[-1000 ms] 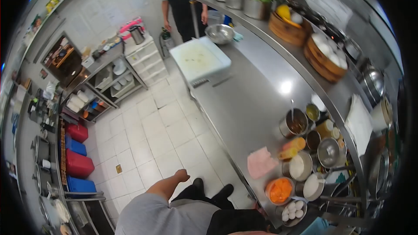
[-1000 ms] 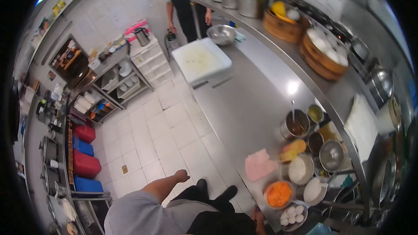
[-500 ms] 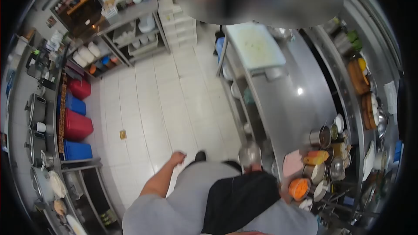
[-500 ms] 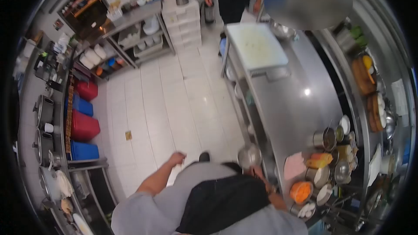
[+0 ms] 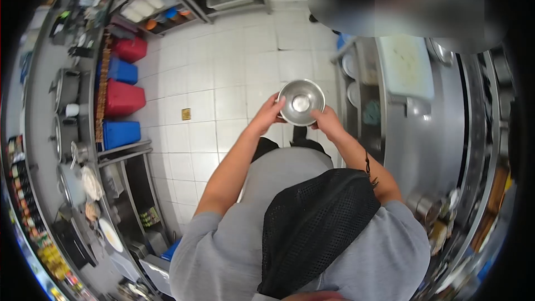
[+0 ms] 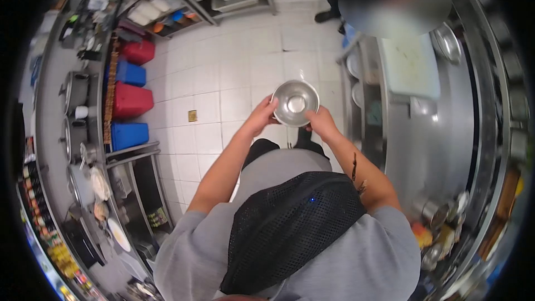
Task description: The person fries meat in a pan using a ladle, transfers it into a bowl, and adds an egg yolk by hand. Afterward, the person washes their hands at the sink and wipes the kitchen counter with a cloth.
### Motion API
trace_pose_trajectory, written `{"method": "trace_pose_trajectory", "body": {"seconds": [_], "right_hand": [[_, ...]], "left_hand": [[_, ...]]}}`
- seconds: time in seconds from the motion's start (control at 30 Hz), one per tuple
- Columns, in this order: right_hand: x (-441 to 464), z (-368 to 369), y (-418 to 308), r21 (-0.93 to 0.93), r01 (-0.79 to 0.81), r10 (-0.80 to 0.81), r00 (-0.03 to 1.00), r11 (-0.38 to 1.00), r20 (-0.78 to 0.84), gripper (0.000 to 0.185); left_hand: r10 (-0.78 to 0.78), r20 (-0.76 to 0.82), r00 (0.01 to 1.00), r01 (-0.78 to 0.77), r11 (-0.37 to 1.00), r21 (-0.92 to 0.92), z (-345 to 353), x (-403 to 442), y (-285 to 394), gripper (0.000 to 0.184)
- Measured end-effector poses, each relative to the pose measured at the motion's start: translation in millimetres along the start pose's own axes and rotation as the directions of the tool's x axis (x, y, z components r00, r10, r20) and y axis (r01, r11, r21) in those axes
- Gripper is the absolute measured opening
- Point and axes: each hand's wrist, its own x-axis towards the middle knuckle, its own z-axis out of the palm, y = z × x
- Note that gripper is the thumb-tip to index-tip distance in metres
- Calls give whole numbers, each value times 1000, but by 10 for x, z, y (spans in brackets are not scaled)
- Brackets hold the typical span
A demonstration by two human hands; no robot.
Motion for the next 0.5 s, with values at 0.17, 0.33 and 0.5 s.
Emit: {"method": "trace_pose_trajectory", "body": {"seconds": [0.17, 0.33, 0.5], "right_hand": [[681, 451, -569, -26, -24, 33, 898, 999, 438, 60], [1722, 272, -431, -535, 180, 48, 922, 825, 383, 67], [2415, -675, 808, -968, 13, -60, 998, 249, -2, 46]], "left_hand": [[-89, -237, 967, 58, 989, -134, -927, 213, 57, 53], [-148, -469, 871, -44, 927, -373, -2171, 198, 157, 53], [-147, -574, 806, -54, 946, -319, -3275, 214, 913, 54]]}}
